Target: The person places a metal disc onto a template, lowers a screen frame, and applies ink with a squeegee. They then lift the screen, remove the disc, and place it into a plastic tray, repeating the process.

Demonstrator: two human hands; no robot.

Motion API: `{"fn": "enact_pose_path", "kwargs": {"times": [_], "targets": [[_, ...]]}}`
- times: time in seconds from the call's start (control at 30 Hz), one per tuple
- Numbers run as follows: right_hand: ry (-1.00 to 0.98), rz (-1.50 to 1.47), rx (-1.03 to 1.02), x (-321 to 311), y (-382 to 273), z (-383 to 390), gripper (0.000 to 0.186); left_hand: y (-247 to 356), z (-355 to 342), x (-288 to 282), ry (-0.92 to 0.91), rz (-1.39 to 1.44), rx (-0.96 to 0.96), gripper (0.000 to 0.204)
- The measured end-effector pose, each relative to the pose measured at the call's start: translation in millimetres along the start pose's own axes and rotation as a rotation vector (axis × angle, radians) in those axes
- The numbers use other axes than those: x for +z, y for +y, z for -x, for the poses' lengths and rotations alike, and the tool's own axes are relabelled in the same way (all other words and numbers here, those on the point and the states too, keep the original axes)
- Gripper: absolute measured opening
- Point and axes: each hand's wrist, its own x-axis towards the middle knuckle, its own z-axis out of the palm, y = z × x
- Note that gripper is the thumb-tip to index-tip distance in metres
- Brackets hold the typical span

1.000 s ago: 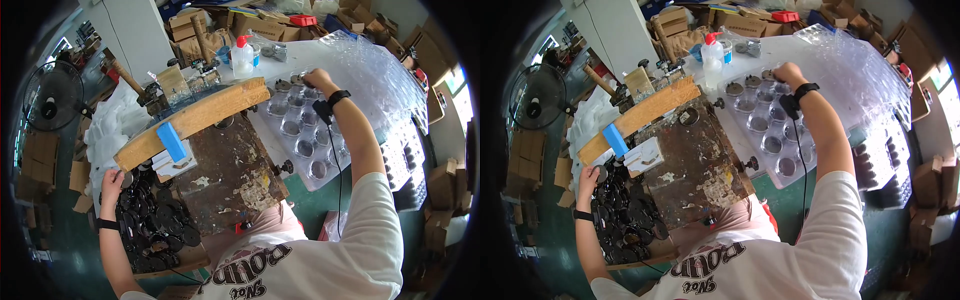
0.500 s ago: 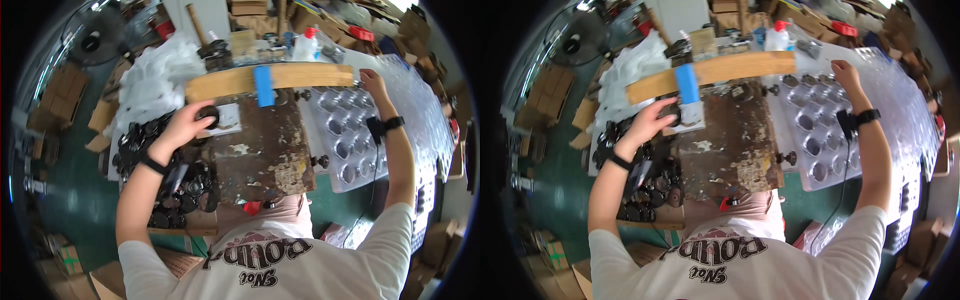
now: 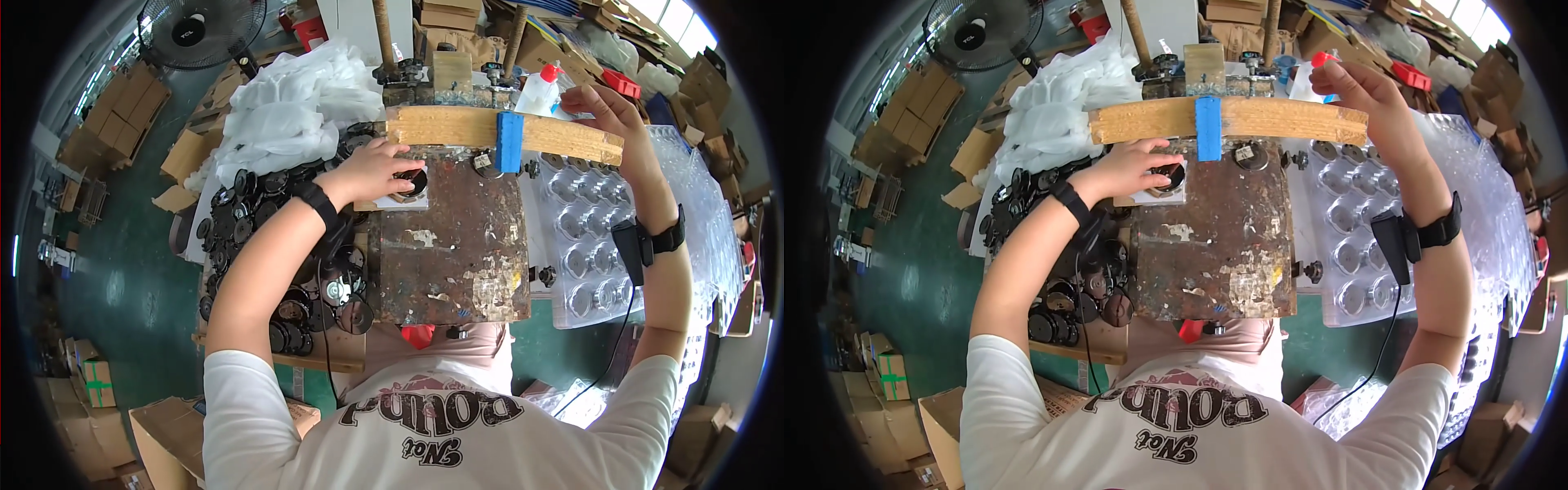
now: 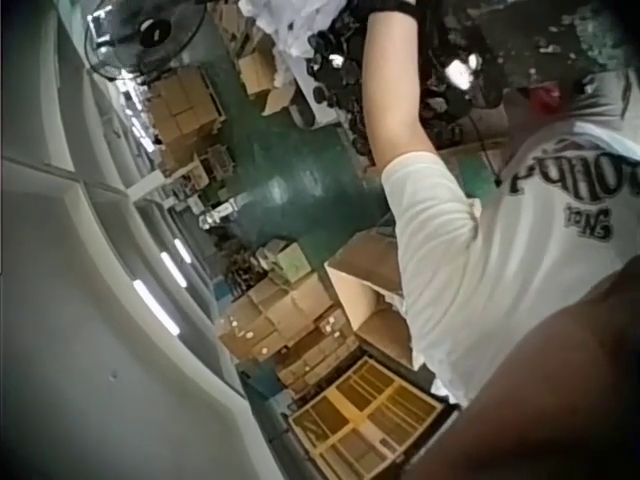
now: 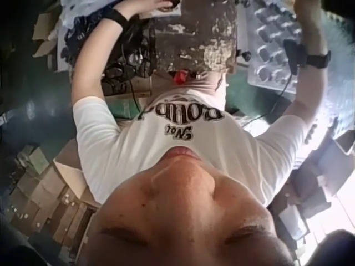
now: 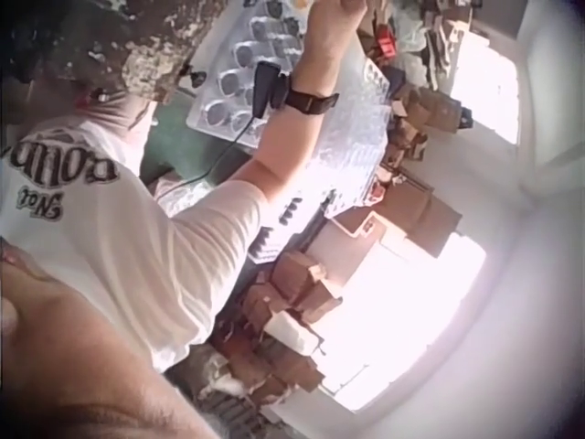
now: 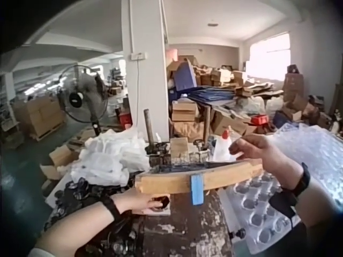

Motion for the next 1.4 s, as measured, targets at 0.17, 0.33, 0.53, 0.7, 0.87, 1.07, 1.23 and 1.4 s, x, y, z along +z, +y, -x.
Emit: {"fn": "enact_pose_path", "kwargs": {"times": [0.17, 0.33, 0.53, 0.7, 0.87, 1.07, 1.23, 1.4], "targets": [[-0.196, -0.02, 0.089, 0.7, -3.2, -2.2, 0.031, -15.0, 13.2, -15.6, -0.052, -0.044, 0.129, 0.047], [-0.57, 0.138, 0.14, -0.1, 5.1, -9.4, 0.029, 21.6, 49.7, -48.4, -0.009, 0.32, -0.024, 0.053], [-0.417, 0.469, -0.076, 74.0, 7.2, -40.3, 0.03, 55.6, 79.7, -11.1, 0.078, 1.069, -0.218, 0.065], [-0.269, 0.756, -0.287, 122.9, 26.7, -57.7, 0.028, 61.2, 77.2, 9.5, -0.018, 0.861, -0.186, 0.071], [-0.466, 0.866, -0.379, 145.9, 21.1, -34.8, 0.024, 60.4, 80.2, 9.6, -0.038, 0.787, -0.199, 0.073], [-0.575, 0.678, -0.445, 144.2, 4.8, 11.0, 0.022, 58.5, 80.6, 11.2, -0.008, 0.807, -0.2, 0.073], [-0.57, 0.713, -0.306, 140.1, -8.2, -6.5, 0.021, 61.8, 80.2, 5.5, -0.012, 0.758, -0.215, 0.071], [-0.294, 0.554, -0.207, 93.3, 25.1, -59.4, 0.029, 67.2, 78.0, -19.1, 0.063, 0.803, -0.131, 0.06]]}}
